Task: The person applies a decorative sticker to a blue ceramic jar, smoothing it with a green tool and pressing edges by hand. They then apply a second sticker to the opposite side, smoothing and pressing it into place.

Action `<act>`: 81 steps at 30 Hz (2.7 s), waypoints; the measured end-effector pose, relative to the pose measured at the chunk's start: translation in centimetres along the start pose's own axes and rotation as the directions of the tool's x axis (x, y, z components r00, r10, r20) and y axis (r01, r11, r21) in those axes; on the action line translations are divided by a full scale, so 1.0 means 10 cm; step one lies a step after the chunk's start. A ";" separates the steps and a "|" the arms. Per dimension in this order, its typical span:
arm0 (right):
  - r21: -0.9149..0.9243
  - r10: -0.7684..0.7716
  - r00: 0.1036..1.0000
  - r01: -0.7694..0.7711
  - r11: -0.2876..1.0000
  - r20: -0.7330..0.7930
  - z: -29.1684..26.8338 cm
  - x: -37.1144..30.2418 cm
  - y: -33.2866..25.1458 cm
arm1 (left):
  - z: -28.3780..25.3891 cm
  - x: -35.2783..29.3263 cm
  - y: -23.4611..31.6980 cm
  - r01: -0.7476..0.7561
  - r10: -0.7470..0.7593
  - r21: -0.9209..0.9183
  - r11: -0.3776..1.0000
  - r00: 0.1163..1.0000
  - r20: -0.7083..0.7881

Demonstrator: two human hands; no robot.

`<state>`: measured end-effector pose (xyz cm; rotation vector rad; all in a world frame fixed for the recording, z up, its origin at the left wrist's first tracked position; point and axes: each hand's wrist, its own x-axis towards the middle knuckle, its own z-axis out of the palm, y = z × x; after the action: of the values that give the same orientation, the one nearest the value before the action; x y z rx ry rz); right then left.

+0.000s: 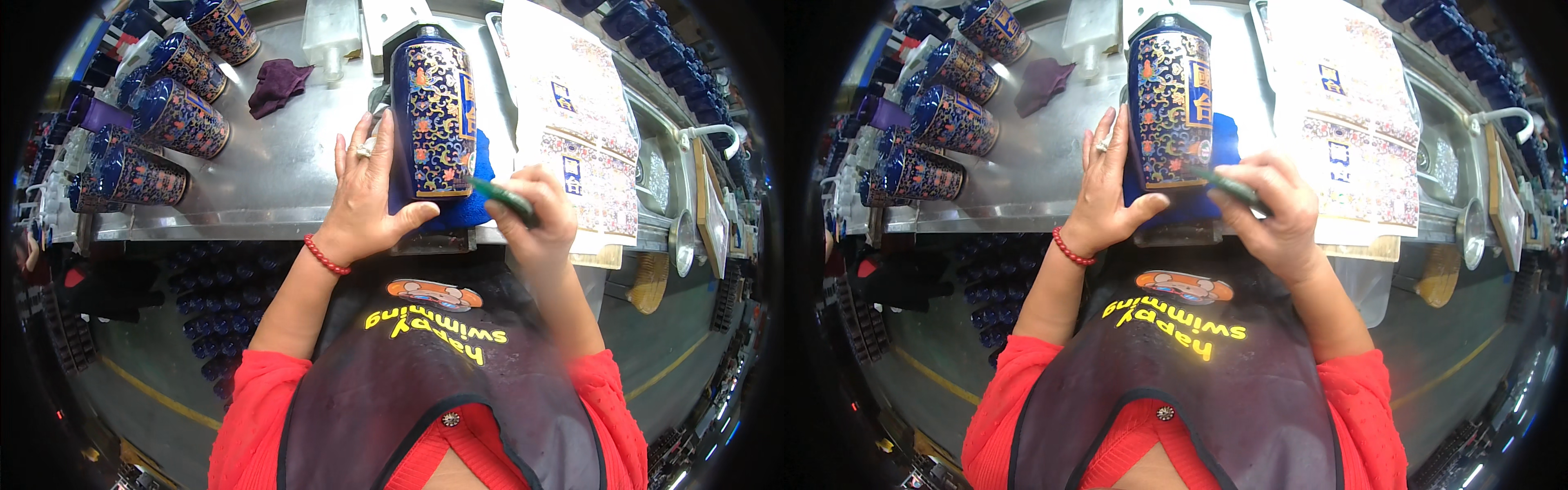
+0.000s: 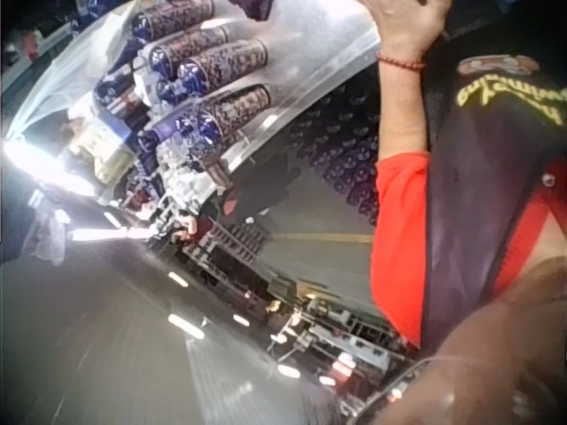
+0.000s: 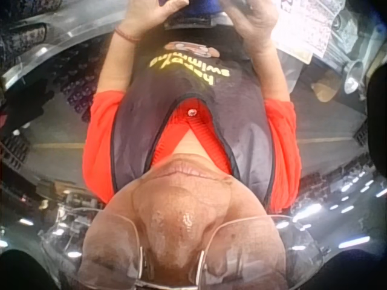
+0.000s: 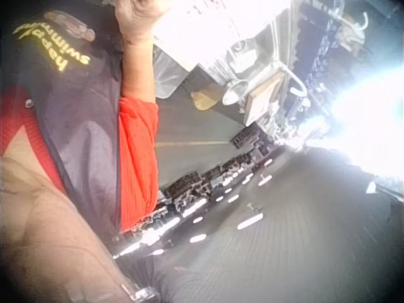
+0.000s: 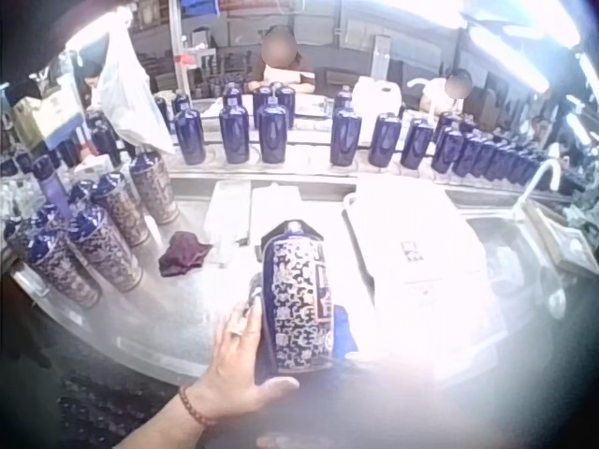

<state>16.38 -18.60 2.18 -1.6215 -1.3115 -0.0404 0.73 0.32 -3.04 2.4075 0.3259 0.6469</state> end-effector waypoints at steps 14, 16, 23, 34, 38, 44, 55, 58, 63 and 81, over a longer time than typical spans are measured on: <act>-0.148 -0.067 0.998 0.066 0.987 -0.005 0.07 0.02 -0.03 | -0.01 -0.01 -0.01 0.154 -0.132 -0.338 0.928 0.987 0.086; -0.266 -0.278 0.950 0.308 0.914 0.142 0.05 0.05 -0.09 | 0.00 -0.02 -0.03 0.152 -0.129 -0.393 0.907 0.988 0.085; 0.049 -0.001 0.996 -0.003 0.999 0.086 -0.02 0.05 -0.11 | -0.06 -0.12 0.16 0.036 -0.044 -0.148 0.988 0.998 -0.054; 0.499 0.525 0.843 -0.507 0.703 0.116 0.15 -0.09 0.02 | 0.02 -0.26 0.28 -0.159 0.206 0.280 0.947 0.967 -0.148; 0.475 0.536 0.836 -0.523 0.708 0.121 0.18 -0.11 0.08 | 0.18 -0.38 0.42 -0.245 0.306 0.370 0.896 0.945 -0.116; 0.485 0.559 0.817 -0.549 0.681 0.140 0.16 -0.13 0.11 | 0.00 -0.46 0.43 -0.130 0.173 0.301 0.945 0.978 -0.120; 0.480 0.565 0.822 -0.526 0.702 0.074 0.05 -0.06 0.17 | -0.29 0.50 0.27 -0.283 0.307 0.384 0.879 0.952 -0.003; 0.453 0.589 0.798 -0.576 0.680 0.131 0.01 0.02 0.19 | -0.32 0.72 0.16 -0.286 0.317 0.346 0.894 0.948 -0.033; 0.441 0.523 0.842 -0.522 0.730 0.131 0.00 0.17 0.24 | -0.40 0.98 0.03 -0.309 0.327 0.317 0.896 0.945 -0.002; 0.535 0.459 0.874 -0.467 0.704 0.159 0.17 1.16 0.52 | -0.26 0.34 0.58 -0.221 0.184 0.334 0.916 0.973 0.138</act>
<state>24.14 -8.63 4.48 -1.3781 -0.7719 0.6198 2.74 -1.65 3.64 2.8316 0.1553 0.5899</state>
